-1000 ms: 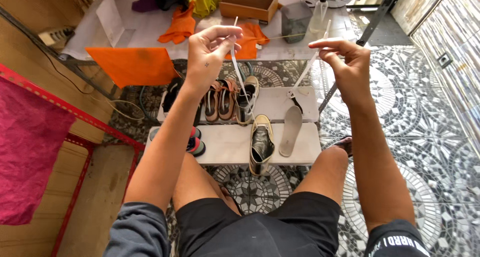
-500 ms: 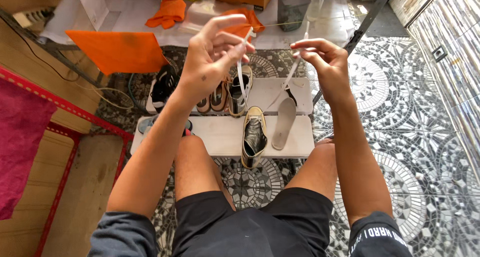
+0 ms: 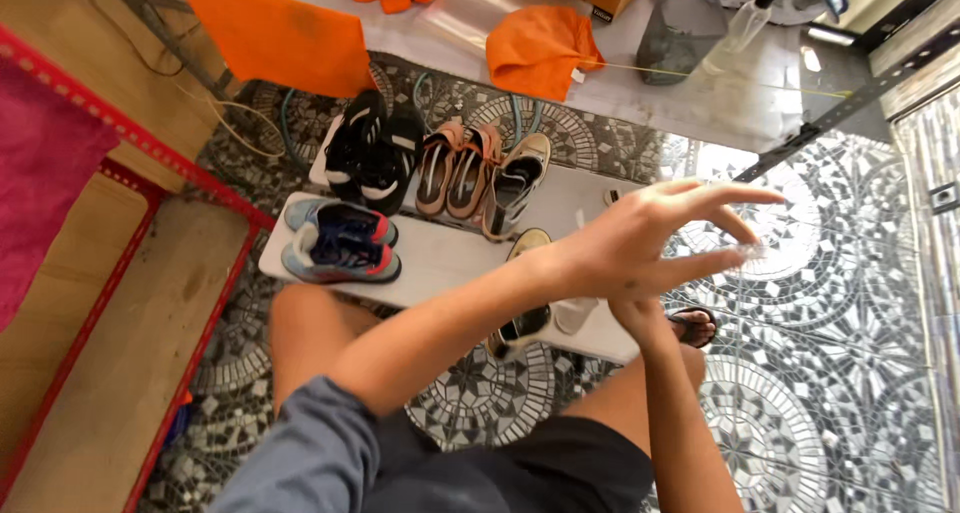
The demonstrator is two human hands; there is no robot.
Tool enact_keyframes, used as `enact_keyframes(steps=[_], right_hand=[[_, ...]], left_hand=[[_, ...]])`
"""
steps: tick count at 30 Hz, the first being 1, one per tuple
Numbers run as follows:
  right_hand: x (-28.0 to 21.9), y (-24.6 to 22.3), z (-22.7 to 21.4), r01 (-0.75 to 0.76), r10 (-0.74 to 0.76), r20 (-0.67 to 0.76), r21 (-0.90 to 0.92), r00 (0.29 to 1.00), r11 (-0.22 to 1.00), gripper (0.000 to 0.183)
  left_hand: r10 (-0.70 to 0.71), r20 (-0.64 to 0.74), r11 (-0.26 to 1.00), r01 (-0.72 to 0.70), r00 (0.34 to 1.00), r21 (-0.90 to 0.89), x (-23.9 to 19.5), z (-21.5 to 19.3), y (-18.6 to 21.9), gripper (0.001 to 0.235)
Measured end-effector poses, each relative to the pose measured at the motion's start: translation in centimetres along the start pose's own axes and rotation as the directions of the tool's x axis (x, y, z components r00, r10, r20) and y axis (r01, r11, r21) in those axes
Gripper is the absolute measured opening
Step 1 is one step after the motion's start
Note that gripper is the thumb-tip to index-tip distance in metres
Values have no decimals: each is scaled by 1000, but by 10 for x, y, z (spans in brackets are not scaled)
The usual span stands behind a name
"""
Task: The person cleans a white high-top sneaker using a brush, then removes the old laces and replaces them with new white laces. They thread the new laces through the eyelets and tie them.
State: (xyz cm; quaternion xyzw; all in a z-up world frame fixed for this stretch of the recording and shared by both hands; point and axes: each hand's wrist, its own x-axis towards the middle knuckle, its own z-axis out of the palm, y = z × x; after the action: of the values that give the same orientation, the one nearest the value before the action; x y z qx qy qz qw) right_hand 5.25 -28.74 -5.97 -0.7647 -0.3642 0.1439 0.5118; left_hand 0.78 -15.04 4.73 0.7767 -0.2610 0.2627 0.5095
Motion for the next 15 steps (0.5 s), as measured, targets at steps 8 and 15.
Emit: enact_keyframes(steps=[8, 15], right_hand=[[35, 51, 29, -194, 169, 105, 322, 980, 927, 64], [43, 87, 20, -19, 34, -13, 612, 999, 791, 62]], left_hand=[[-457, -232, 877, 478, 859, 42, -155, -44, -155, 31], [-650, 135, 694, 511, 748, 507, -237, 0, -237, 32]])
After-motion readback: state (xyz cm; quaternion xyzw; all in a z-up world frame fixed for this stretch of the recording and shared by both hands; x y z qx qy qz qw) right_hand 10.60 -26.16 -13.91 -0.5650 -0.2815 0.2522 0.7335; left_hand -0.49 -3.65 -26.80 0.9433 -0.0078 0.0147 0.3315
